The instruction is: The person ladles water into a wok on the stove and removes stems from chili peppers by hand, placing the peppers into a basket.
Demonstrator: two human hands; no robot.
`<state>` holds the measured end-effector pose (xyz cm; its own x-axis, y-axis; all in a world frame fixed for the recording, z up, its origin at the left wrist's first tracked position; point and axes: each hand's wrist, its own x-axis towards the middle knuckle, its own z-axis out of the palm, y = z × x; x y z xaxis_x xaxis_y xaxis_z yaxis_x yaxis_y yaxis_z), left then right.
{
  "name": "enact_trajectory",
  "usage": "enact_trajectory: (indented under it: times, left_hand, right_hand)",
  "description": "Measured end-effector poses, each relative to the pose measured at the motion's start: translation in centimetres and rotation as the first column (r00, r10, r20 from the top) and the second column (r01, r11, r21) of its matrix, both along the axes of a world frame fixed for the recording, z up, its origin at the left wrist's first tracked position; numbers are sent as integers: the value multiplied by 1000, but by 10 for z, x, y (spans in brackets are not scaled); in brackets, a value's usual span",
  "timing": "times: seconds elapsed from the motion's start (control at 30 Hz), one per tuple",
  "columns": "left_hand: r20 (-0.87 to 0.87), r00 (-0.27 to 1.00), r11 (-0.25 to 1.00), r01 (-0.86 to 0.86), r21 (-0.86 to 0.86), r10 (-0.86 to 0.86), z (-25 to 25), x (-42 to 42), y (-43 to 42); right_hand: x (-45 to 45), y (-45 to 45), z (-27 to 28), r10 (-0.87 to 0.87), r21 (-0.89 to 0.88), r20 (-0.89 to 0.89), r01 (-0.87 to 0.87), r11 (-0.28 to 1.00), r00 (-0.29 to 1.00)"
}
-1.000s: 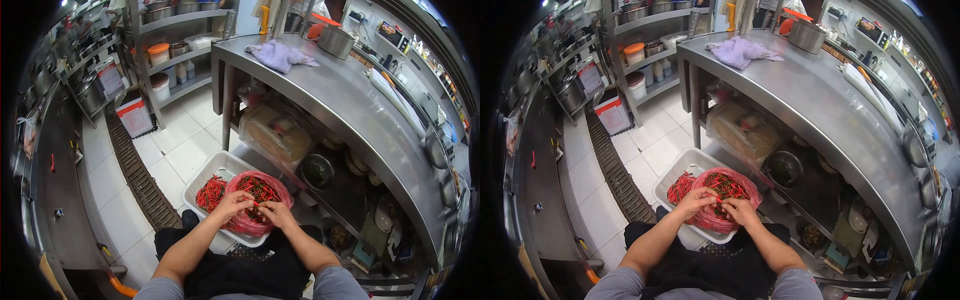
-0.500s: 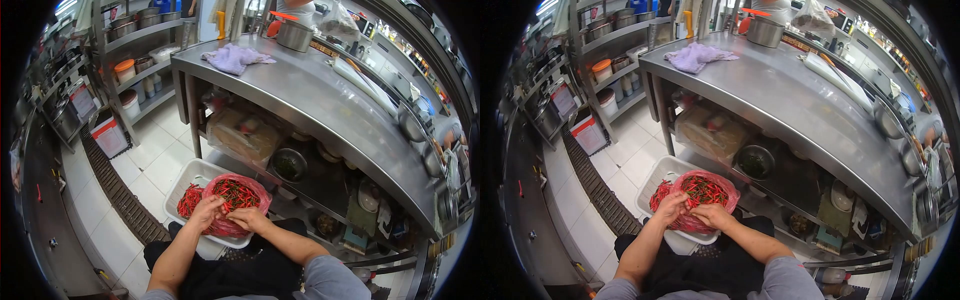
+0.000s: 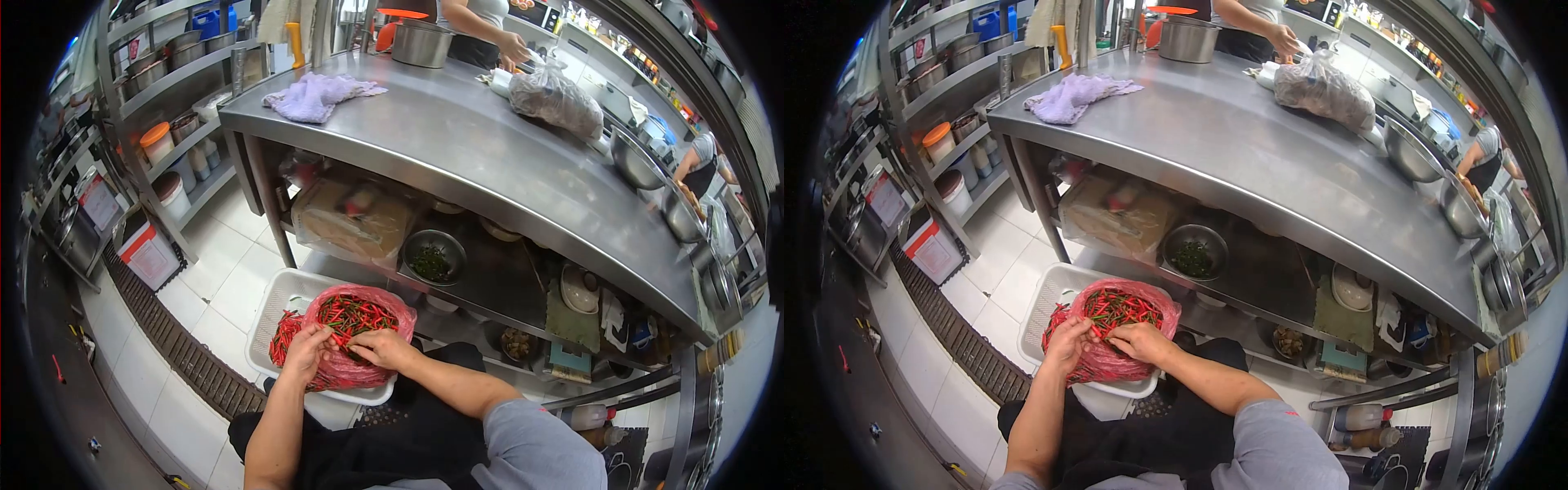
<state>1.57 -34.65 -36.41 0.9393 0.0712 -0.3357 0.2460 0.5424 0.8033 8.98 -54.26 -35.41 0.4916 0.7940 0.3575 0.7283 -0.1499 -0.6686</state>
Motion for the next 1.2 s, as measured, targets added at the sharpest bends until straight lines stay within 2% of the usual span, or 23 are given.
enact_trajectory:
  times: [0.3, 0.33, 0.37, 0.4, 0.47, 0.5, 0.57, 0.6, 0.63, 0.67, 0.7, 0.73, 0.77, 0.8, 0.83, 0.87, 0.9, 0.93, 1.0, 1.07, 1.13, 1.17, 1.2]
  left_hand:
    - [4, 999, 997, -42, 59, 41, 2, 1, 9]
    - [29, 992, 992, -120, 46, 119, -1, 3, 18]
    - [52, 979, 980, -197, 31, 195, -2, 4, 27]
    - [45, 980, 980, -195, 33, 193, 1, 5, 34]
    - [97, 934, 911, -356, 206, 343, 7, 6, 47]
    - [93, 936, 913, -352, 207, 340, 0, 7, 58]
    - [98, 933, 779, -343, 525, 345, -23, 17, 76]
    - [93, 935, 781, -339, 525, 343, -33, 21, 77]
    - [162, 950, 564, -289, 774, 265, -42, 25, 77]
    - [189, 967, 277, -231, 933, 169, -49, 21, 78]
    - [92, 986, 205, -118, 972, 136, -31, 15, 70]
    - [84, 991, 180, -102, 978, 101, -26, 15, 68]
    - [65, 996, 157, -75, 985, 69, -24, 11, 66]
    - [124, 991, 203, -130, 971, 42, -10, 6, 62]
    - [208, 978, 236, -210, 949, 37, -11, 2, 62]
    - [180, 982, 251, -188, 950, 57, -8, -4, 61]
    - [171, 984, 298, -178, 938, 48, -2, -8, 60]
    - [171, 985, 342, -173, 924, 38, 1, -7, 59]
    - [160, 987, 333, -157, 930, 20, -4, -6, 60]
    - [128, 992, 312, -123, 942, 2, -7, -11, 60]
    - [103, 993, 331, -77, 940, -61, -5, -9, 56]
    - [76, 996, 327, -57, 943, -48, -6, -9, 55]
    - [91, 993, 292, -65, 954, -76, -8, -9, 54]
  right_hand:
    - [2, -2, 1, -24, -2, 1, 24, 1000, 1000]
    - [5, -3, 4, -24, 0, -1, 24, 1000, 1000]
    - [8, -5, 9, -107, 78, 33, 104, 992, 994]
    - [11, -7, 17, -192, 157, 57, 181, 971, 980]
    - [23, -19, 42, -377, 251, -1, 366, 896, 926]
    - [33, -27, 50, -480, 289, -33, 468, 835, 877]
    - [53, -43, 63, -645, 328, -137, 648, 687, 752]
    - [65, -50, 65, -703, 322, -208, 726, 607, 680]
    - [79, -55, 68, -741, 318, -141, 739, 594, 656]
    - [91, -61, 68, -772, 305, -77, 752, 584, 631]
    - [105, -67, 66, -781, 215, 91, 753, 622, 618]
    - [116, -73, 65, -747, 111, 261, 750, 652, 611]
    - [121, -78, 65, -697, 125, 296, 697, 706, 653]
    - [122, -80, 67, -645, 142, 327, 639, 756, 690]
    - [122, -80, 68, -668, 263, 240, 615, 743, 704]
    - [118, -78, 71, -681, 380, 152, 594, 709, 716]
    - [101, -70, 83, -708, 431, -20, 645, 631, 706]
    - [93, -66, 73, -697, 411, -20, 642, 647, 716]
    - [75, -55, 54, -611, 296, -246, 659, 692, 752]
    - [58, -35, 32, -472, 69, -27, 472, 879, 881]
    - [40, -12, 19, -300, -163, -107, 281, 946, 948]
    - [37, -4, 10, -287, -167, -134, 264, 950, 949]
    - [36, 4, 3, -205, -219, -63, 187, 958, 977]
